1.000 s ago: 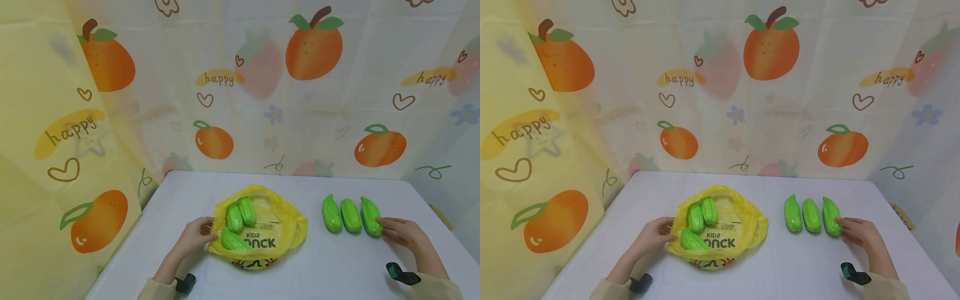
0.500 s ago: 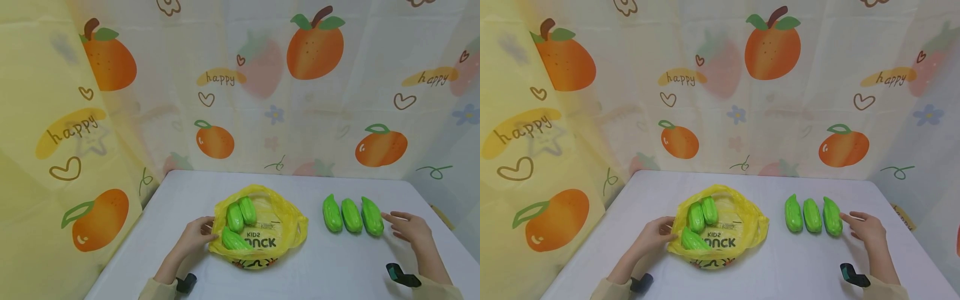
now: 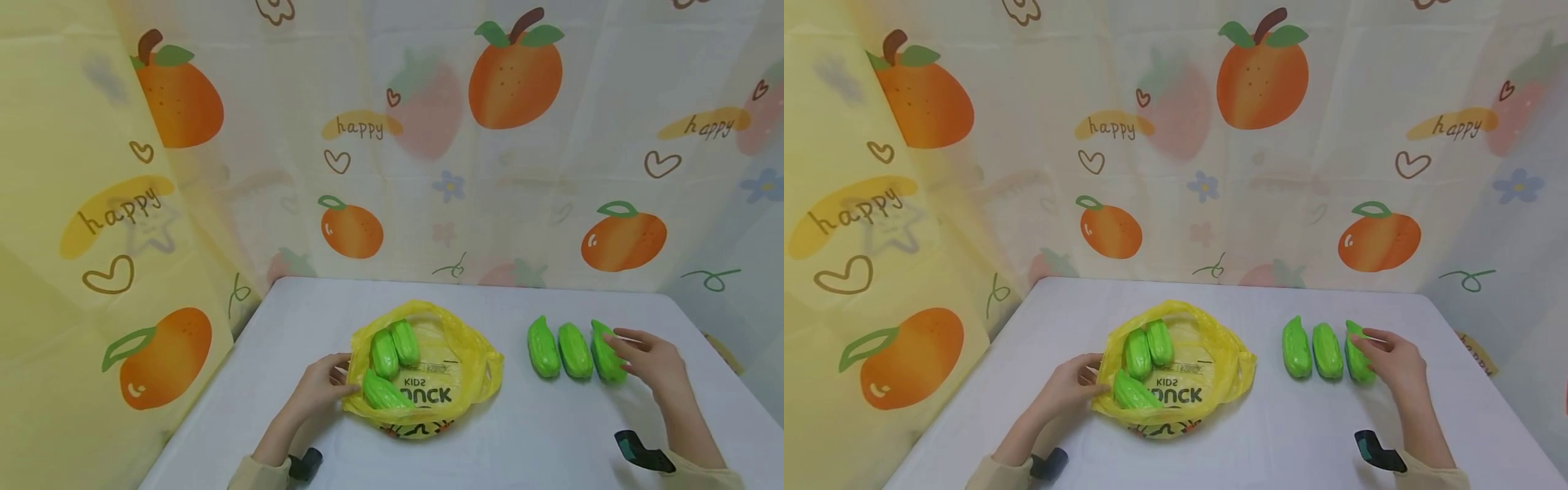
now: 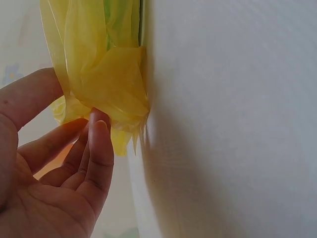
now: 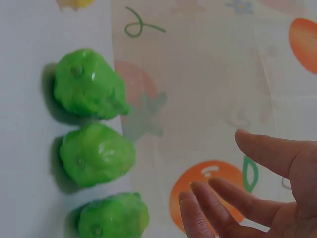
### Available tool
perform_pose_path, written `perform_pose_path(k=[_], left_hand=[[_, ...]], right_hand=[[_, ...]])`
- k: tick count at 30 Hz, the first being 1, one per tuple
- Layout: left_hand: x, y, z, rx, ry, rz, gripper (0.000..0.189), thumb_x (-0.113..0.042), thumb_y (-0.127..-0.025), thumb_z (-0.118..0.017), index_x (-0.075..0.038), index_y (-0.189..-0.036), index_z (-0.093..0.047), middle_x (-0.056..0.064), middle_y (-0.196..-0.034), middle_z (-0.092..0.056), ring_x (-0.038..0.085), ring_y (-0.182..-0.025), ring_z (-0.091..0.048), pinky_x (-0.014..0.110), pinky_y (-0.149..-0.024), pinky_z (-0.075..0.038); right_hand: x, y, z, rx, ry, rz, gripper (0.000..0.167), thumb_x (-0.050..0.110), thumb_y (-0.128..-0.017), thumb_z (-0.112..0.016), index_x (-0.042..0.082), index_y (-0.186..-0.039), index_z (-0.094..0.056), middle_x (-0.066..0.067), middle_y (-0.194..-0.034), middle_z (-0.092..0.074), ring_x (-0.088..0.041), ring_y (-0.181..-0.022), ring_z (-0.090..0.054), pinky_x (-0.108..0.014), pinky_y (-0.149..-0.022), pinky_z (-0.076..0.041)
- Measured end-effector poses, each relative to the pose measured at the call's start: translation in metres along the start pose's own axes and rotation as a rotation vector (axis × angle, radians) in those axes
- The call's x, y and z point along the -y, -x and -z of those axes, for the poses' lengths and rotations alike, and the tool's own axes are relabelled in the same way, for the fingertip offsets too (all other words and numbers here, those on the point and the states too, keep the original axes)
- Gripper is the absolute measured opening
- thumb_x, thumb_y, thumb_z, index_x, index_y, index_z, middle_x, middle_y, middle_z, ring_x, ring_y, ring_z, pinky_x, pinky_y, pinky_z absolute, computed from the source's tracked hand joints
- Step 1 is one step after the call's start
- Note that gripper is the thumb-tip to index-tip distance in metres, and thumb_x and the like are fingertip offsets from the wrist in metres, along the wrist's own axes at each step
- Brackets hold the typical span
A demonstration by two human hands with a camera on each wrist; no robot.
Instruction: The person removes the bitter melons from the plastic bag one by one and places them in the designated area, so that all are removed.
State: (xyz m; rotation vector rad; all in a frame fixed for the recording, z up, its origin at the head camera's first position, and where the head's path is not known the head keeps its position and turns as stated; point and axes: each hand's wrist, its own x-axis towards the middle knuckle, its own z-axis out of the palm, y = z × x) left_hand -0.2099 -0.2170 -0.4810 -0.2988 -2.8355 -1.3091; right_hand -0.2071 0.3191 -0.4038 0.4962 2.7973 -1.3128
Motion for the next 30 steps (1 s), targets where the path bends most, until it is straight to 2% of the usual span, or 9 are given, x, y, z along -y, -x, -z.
perform_pose_path(k=[7,8,11,18,24,30], left_hand=[[-0.003,0.002,0.000,0.010,0.005,-0.008,0.064,-0.023,-0.070,-0.084,-0.008,-0.127,-0.058,0.004,-0.105,-0.064,0.011,-0.080,-0.060,0.025,-0.068,-0.050],[-0.003,0.002,0.001,0.011,0.003,-0.009,0.065,-0.023,-0.070,-0.084,-0.008,-0.127,-0.058,0.004,-0.105,-0.064,0.011,-0.080,-0.059,0.025,-0.068,-0.050],[-0.004,0.002,0.001,0.013,0.005,-0.007,0.066,-0.023,-0.069,-0.084,-0.009,-0.127,-0.058,0.004,-0.104,-0.064,0.011,-0.080,-0.059,0.025,-0.068,-0.050],[-0.007,0.003,0.003,0.022,0.006,-0.001,0.067,-0.023,-0.069,-0.085,-0.008,-0.128,-0.057,0.004,-0.105,-0.063,0.012,-0.081,-0.059,0.026,-0.068,-0.050],[-0.007,0.005,0.003,0.032,0.009,-0.011,0.067,-0.022,-0.069,-0.084,-0.008,-0.128,-0.057,0.005,-0.105,-0.063,0.013,-0.082,-0.060,0.025,-0.068,-0.051],[-0.006,0.005,0.004,0.044,0.011,-0.005,0.069,-0.024,-0.069,-0.085,-0.007,-0.129,-0.056,0.005,-0.105,-0.063,0.014,-0.084,-0.060,0.024,-0.069,-0.051]], right_hand=[[0.014,0.004,-0.017,0.014,-0.001,0.065,0.082,0.060,-0.088,-0.053,-0.004,-0.139,-0.041,-0.034,-0.133,-0.045,-0.040,-0.106,-0.058,-0.035,-0.077,-0.056],[0.014,0.001,-0.020,0.002,-0.008,0.067,0.079,0.059,-0.087,-0.055,0.000,-0.137,-0.045,-0.032,-0.129,-0.050,-0.036,-0.102,-0.060,-0.035,-0.075,-0.056],[0.020,0.002,-0.026,0.019,-0.016,0.096,0.077,0.058,-0.087,-0.056,0.001,-0.137,-0.046,-0.032,-0.129,-0.051,-0.035,-0.099,-0.062,-0.039,-0.079,-0.055],[0.044,0.014,-0.042,0.069,-0.041,0.152,0.071,0.052,-0.091,-0.055,-0.002,-0.136,-0.046,-0.031,-0.131,-0.049,-0.037,-0.106,-0.060,-0.031,-0.077,-0.056],[0.058,0.017,-0.057,0.093,-0.073,0.191,0.066,0.045,-0.091,-0.059,-0.004,-0.134,-0.048,-0.030,-0.129,-0.052,-0.033,-0.100,-0.064,-0.030,-0.075,-0.056],[0.069,0.018,-0.071,0.126,-0.098,0.200,0.065,0.046,-0.089,-0.061,-0.001,-0.133,-0.050,-0.028,-0.128,-0.053,-0.033,-0.101,-0.064,-0.033,-0.079,-0.056]])
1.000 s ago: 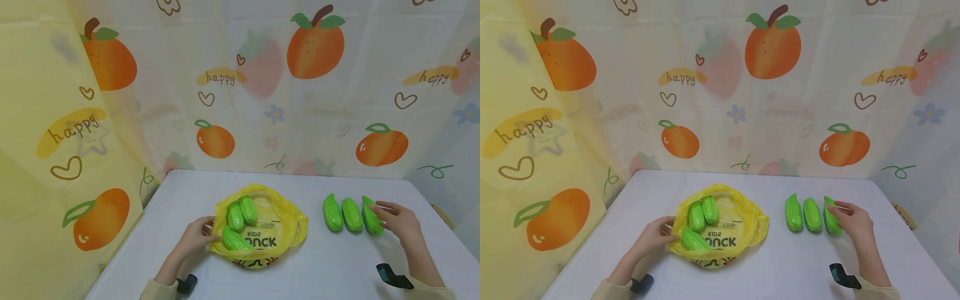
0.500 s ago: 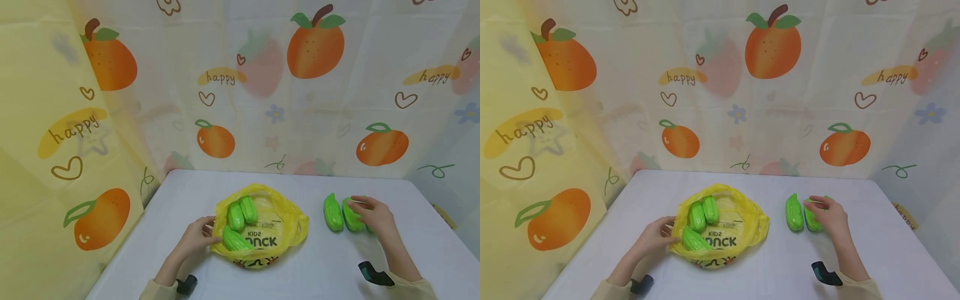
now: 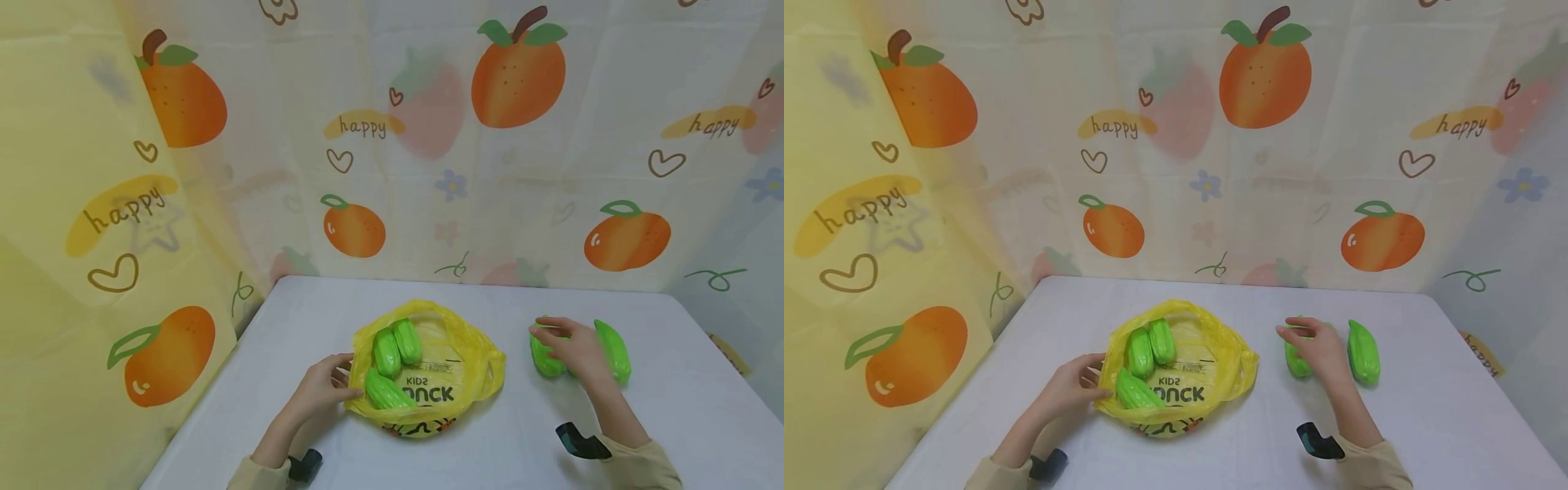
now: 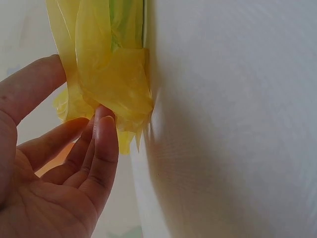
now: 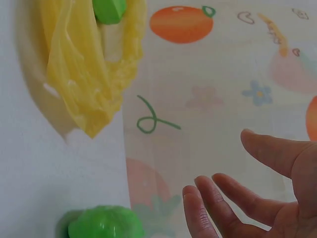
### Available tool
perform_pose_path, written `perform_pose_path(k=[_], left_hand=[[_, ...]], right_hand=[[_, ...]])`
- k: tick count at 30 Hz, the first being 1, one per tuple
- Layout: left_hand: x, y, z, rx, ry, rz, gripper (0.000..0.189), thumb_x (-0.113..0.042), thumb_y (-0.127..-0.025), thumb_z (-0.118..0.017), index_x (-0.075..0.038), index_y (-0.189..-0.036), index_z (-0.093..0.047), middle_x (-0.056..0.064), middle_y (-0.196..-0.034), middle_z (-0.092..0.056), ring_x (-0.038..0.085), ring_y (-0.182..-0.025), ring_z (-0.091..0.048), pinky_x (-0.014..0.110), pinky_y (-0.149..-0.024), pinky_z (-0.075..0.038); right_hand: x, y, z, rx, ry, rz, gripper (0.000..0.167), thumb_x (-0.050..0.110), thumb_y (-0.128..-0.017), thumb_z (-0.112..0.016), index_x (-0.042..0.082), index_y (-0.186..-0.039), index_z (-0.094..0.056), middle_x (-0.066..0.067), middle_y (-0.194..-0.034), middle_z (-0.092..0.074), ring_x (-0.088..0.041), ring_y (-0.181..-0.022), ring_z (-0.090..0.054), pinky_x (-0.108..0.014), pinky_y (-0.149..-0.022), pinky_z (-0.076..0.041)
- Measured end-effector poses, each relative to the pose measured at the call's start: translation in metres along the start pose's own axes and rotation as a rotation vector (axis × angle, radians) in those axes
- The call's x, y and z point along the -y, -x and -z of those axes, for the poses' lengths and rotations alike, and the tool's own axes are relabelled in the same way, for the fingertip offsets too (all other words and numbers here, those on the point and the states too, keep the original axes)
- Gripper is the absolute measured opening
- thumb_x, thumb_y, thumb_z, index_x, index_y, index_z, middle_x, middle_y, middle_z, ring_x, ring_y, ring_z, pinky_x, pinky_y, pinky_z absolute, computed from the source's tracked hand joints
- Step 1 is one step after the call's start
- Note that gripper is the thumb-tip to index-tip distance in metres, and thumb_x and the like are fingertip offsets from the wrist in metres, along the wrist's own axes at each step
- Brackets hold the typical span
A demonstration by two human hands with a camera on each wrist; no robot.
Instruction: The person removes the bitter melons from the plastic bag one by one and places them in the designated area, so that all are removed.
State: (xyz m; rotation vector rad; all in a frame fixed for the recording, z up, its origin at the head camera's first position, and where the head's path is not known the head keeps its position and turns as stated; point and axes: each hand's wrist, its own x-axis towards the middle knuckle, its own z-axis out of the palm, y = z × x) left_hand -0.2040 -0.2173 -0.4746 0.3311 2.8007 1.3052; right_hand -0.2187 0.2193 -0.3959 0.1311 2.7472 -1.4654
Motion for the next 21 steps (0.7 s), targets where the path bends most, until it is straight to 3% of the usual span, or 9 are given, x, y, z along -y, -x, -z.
perform_pose_path(k=[7,21], left_hand=[[0.002,0.000,0.000,0.004,0.007,0.001,0.070,-0.024,-0.068,-0.085,-0.007,-0.130,-0.055,0.005,-0.105,-0.063,0.015,-0.083,-0.061,0.024,-0.069,-0.051],[-0.002,0.005,0.000,-0.002,0.010,-0.003,0.071,-0.022,-0.068,-0.085,-0.005,-0.130,-0.054,0.006,-0.104,-0.063,0.015,-0.084,-0.061,0.021,-0.069,-0.051]], right_hand=[[0.006,-0.006,-0.019,0.022,0.017,0.008,0.066,0.051,-0.087,-0.061,0.002,-0.132,-0.053,-0.027,-0.127,-0.055,-0.035,-0.106,-0.061,-0.032,-0.078,-0.056],[0.027,-0.010,-0.065,0.058,-0.043,0.041,0.051,0.036,-0.088,-0.066,0.002,-0.125,-0.058,-0.022,-0.122,-0.059,-0.031,-0.104,-0.061,-0.035,-0.078,-0.057]])
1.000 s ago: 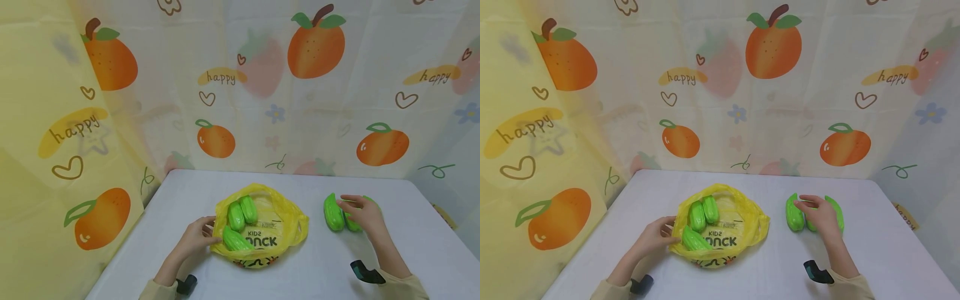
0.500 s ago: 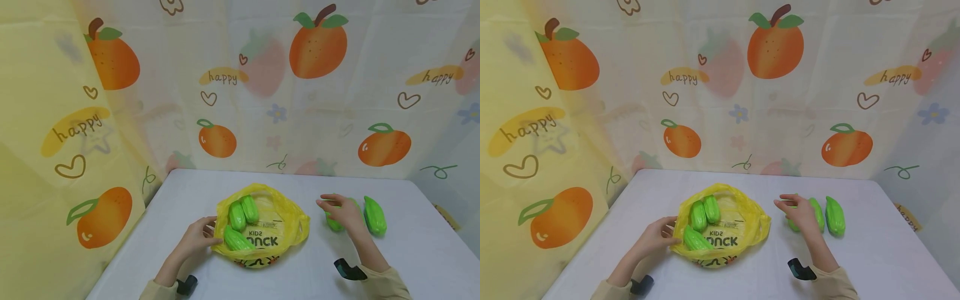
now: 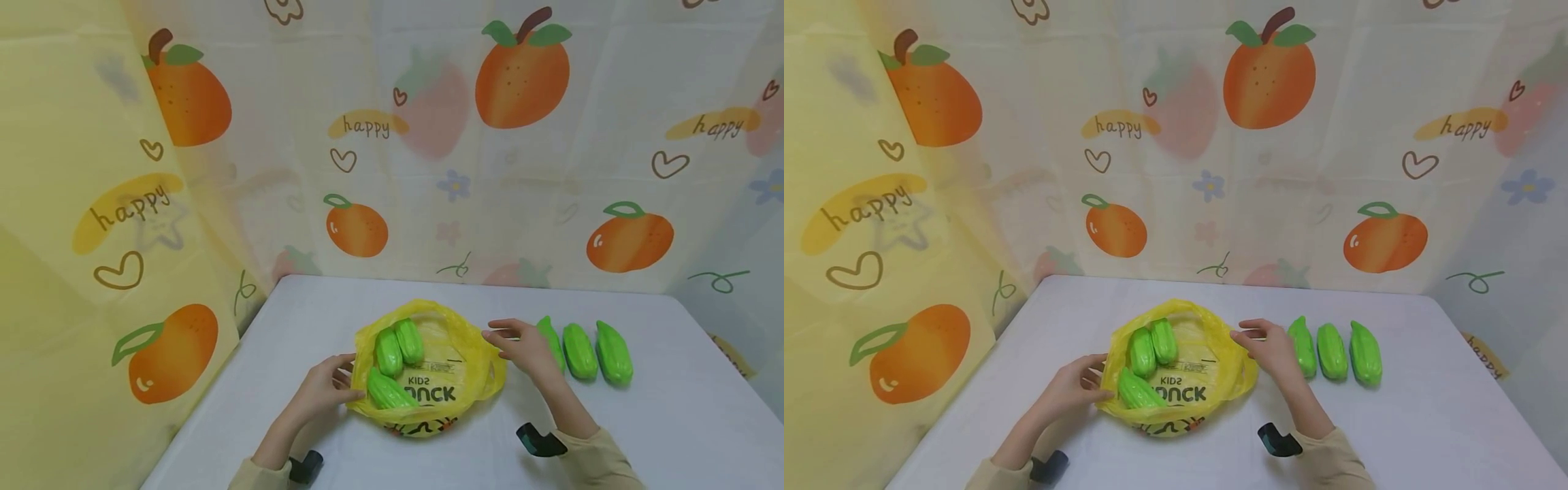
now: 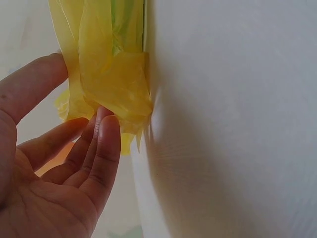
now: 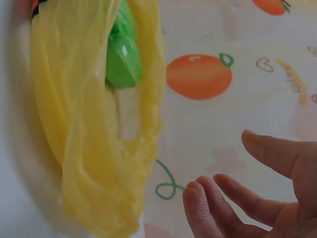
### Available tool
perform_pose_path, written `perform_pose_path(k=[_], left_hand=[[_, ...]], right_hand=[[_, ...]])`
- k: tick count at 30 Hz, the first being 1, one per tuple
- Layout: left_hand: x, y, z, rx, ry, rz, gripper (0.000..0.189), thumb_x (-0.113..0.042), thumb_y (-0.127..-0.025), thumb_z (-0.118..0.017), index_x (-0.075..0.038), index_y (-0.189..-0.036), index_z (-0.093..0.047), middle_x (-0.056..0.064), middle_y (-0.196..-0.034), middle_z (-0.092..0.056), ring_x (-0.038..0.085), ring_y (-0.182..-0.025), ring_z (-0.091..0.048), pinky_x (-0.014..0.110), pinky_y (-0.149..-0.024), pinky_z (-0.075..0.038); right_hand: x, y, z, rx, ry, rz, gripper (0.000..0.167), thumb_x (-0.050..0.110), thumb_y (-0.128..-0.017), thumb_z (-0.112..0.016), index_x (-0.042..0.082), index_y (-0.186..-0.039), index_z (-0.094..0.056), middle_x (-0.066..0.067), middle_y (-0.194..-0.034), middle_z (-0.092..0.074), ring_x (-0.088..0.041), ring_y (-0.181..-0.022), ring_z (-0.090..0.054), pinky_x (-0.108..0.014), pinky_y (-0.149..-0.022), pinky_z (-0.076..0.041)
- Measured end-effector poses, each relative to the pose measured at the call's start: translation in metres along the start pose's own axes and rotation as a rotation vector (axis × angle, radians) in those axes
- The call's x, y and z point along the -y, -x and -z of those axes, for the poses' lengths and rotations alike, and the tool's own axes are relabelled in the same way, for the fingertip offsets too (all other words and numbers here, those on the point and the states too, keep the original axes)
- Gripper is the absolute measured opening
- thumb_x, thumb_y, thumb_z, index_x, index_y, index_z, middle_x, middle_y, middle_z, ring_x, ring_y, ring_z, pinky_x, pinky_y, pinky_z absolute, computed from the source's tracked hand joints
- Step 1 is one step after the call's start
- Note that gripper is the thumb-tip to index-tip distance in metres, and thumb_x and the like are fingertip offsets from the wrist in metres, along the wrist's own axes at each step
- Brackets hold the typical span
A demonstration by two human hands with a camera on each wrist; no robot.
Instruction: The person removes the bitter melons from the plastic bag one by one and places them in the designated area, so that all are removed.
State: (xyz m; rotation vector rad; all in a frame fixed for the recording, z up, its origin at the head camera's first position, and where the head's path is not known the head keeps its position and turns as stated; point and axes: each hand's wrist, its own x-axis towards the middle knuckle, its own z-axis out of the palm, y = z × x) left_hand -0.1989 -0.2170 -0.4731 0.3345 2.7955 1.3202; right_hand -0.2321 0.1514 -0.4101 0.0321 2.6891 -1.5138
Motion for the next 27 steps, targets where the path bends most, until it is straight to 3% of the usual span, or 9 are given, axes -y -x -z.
perform_pose_path(k=[8,18,27], left_hand=[[0.001,0.001,0.000,0.004,0.004,-0.002,0.071,-0.022,-0.068,-0.085,-0.006,-0.130,-0.054,0.006,-0.104,-0.063,0.015,-0.084,-0.061,0.021,-0.069,-0.051],[0.004,0.000,0.000,0.003,-0.009,0.003,0.072,-0.022,-0.068,-0.085,-0.007,-0.130,-0.054,0.005,-0.104,-0.063,0.014,-0.083,-0.060,0.021,-0.069,-0.051],[0.001,0.001,-0.001,0.002,-0.009,-0.002,0.071,-0.018,-0.068,-0.085,-0.005,-0.130,-0.054,0.006,-0.103,-0.064,0.013,-0.081,-0.060,0.021,-0.067,-0.051]], right_hand=[[0.008,-0.001,-0.027,0.038,-0.023,0.027,0.044,0.029,-0.088,-0.068,0.001,-0.121,-0.061,-0.021,-0.115,-0.063,-0.032,-0.097,-0.064,-0.036,-0.076,-0.057],[0.013,-0.001,-0.061,0.069,-0.039,0.036,0.040,0.027,-0.083,-0.073,0.003,-0.115,-0.065,-0.012,-0.102,-0.068,-0.021,-0.088,-0.065,-0.035,-0.073,-0.057],[0.015,0.008,-0.084,0.158,-0.015,0.052,0.041,0.027,-0.082,-0.074,0.003,-0.113,-0.065,-0.012,-0.098,-0.068,-0.023,-0.079,-0.067,-0.036,-0.068,-0.057]])
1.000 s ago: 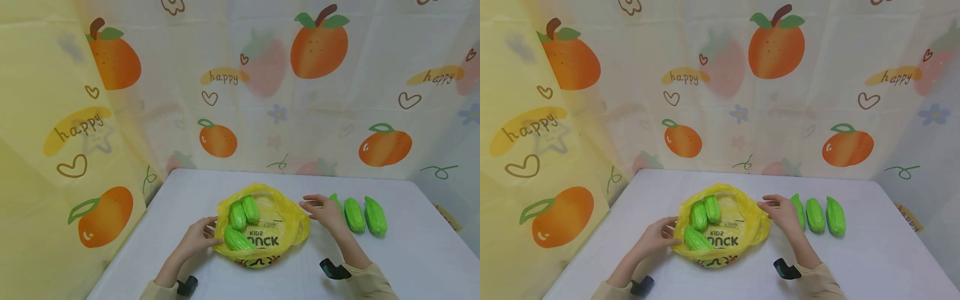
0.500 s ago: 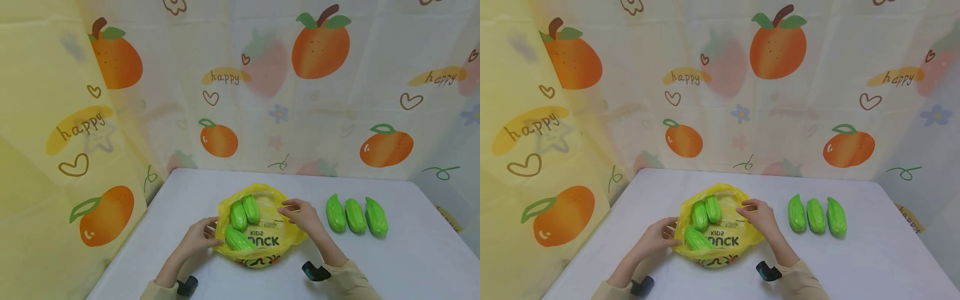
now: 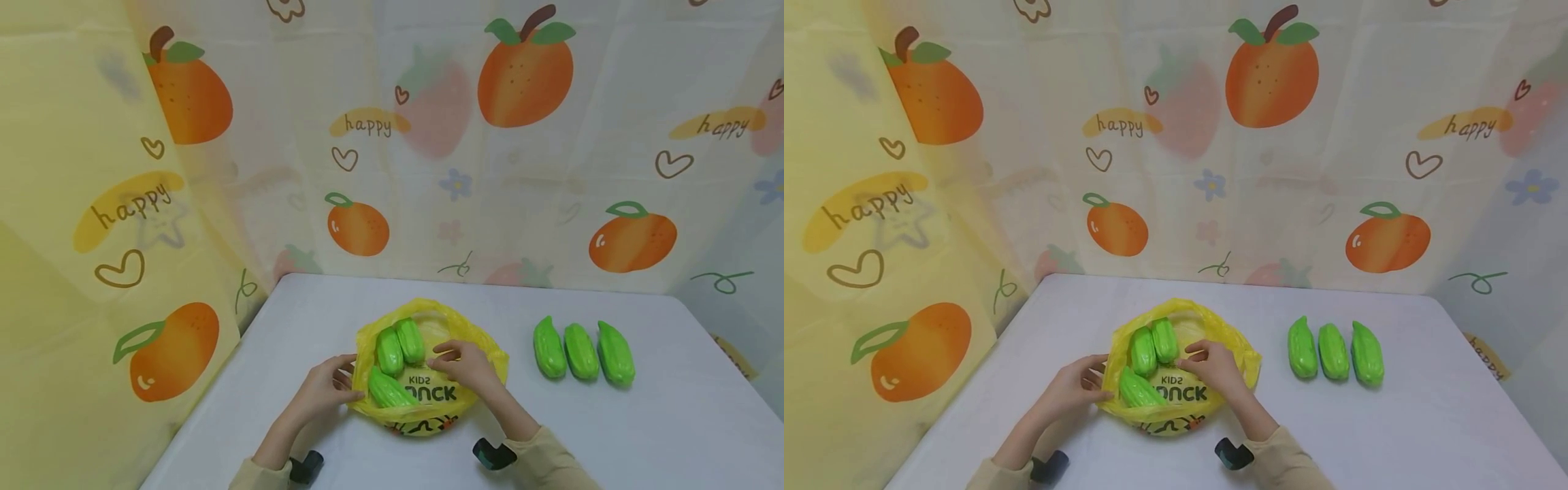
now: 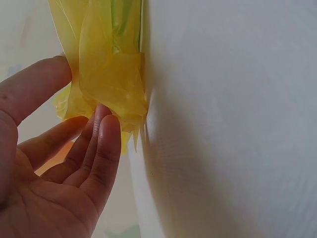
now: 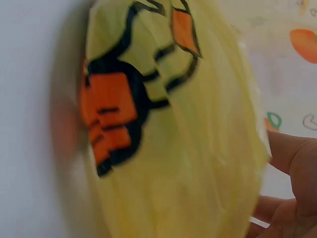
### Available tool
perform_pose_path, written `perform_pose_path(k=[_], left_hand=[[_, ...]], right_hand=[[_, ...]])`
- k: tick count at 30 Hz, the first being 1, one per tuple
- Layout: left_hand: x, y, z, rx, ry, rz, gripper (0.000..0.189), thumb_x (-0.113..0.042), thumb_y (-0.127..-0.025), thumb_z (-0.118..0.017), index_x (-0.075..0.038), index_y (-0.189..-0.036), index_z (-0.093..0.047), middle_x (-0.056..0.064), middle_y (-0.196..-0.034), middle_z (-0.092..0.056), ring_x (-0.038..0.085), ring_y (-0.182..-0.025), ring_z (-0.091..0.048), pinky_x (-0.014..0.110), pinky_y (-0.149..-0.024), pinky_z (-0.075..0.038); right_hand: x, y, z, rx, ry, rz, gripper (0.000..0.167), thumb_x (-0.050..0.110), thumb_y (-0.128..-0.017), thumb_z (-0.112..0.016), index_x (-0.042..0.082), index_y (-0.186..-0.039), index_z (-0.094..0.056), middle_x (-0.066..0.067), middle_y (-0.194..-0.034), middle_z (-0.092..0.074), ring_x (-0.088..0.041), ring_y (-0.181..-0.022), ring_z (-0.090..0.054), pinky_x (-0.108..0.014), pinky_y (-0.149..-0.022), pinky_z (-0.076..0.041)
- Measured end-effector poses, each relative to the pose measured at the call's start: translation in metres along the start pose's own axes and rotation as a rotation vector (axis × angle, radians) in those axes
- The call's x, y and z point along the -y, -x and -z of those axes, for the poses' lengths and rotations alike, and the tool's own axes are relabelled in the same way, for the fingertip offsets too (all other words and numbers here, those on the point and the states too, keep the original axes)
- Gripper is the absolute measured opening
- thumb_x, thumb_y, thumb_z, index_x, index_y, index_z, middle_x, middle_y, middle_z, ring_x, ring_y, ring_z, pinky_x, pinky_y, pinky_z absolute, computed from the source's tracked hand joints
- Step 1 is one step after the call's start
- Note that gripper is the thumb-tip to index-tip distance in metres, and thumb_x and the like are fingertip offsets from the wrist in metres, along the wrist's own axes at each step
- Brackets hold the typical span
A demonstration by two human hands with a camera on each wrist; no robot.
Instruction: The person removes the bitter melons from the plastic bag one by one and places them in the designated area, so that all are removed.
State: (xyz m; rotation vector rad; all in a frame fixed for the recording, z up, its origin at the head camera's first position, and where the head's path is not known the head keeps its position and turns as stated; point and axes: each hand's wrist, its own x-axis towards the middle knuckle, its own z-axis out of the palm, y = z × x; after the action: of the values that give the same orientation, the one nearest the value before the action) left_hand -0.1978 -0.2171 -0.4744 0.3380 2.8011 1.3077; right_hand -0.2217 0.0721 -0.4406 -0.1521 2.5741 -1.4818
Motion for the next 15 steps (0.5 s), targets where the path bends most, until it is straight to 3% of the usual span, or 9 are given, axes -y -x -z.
perform_pose_path(k=[15], left_hand=[[0.003,0.000,-0.001,0.001,-0.001,-0.004,0.070,-0.018,-0.068,-0.085,-0.007,-0.130,-0.055,0.005,-0.102,-0.064,0.012,-0.080,-0.060,0.022,-0.067,-0.051]], right_hand=[[-0.008,0.006,-0.025,0.210,-0.053,0.026,0.043,0.030,-0.081,-0.074,0.003,-0.113,-0.065,-0.010,-0.098,-0.068,-0.019,-0.081,-0.065,-0.034,-0.067,-0.056]])
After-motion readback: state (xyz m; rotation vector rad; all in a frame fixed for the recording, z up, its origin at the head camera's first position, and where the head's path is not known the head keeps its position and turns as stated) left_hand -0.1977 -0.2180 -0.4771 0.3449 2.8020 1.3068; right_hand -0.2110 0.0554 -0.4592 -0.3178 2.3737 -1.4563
